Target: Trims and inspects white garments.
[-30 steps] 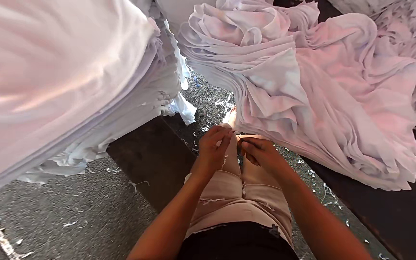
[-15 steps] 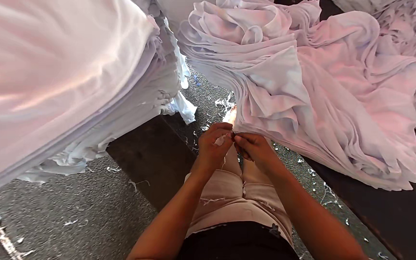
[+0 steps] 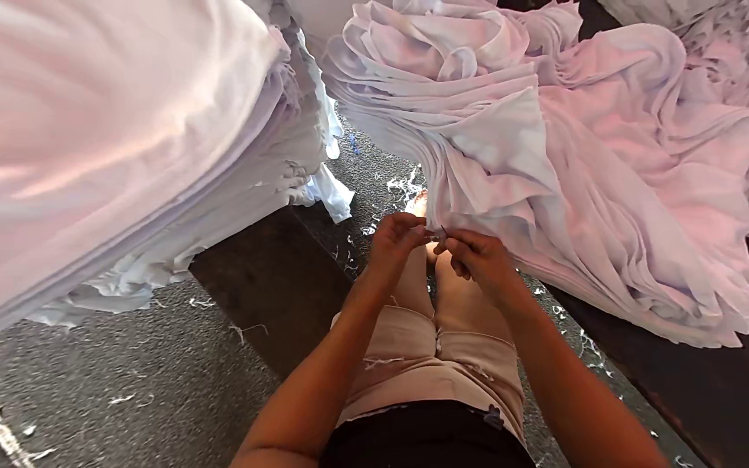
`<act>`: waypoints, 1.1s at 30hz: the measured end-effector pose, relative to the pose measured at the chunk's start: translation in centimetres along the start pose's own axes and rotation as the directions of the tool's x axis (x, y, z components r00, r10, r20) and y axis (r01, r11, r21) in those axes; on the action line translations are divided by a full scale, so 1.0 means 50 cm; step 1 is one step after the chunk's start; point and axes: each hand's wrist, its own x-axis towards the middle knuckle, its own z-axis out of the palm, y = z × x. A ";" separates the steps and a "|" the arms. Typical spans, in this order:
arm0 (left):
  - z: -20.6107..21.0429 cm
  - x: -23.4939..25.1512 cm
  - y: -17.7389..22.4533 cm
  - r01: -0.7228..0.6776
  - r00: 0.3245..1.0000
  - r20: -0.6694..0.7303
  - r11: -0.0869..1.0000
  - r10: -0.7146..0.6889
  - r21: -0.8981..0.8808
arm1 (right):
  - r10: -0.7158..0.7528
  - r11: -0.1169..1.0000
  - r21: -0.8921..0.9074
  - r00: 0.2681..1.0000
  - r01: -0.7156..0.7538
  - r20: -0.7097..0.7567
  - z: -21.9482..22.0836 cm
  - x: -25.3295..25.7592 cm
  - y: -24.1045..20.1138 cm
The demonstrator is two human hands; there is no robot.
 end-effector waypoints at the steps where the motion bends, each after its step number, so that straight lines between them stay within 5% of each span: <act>1: 0.005 0.002 0.002 0.019 1.000 -0.001 0.999 -0.019 0.044 | -0.003 1.000 0.005 1.000 0.003 0.014 -0.002 -0.004 0.004; 12: -0.003 -0.008 0.017 0.038 0.999 -0.017 0.990 -0.036 0.132 | 0.090 0.995 0.040 0.994 -0.092 0.056 0.022 -0.008 0.039; 16: -0.009 0.004 0.004 -0.002 0.999 -0.039 0.980 0.010 0.199 | -0.009 0.999 -0.043 1.000 0.010 0.013 0.007 -0.006 0.021; 20: 0.016 0.014 -0.010 -0.062 0.992 0.126 0.952 0.025 0.300 | -0.166 0.975 -0.153 0.986 0.161 -0.021 -0.027 -0.008 0.009; 23: 0.068 0.016 -0.011 -0.060 0.996 0.075 0.941 0.037 0.334 | -0.236 0.960 -0.168 0.971 0.225 -0.048 -0.042 -0.009 0.000; 33: 0.031 -0.025 -0.014 -0.261 0.949 0.020 0.751 0.314 0.606 | -0.237 0.954 -0.199 0.970 0.223 -0.047 -0.043 -0.030 -0.004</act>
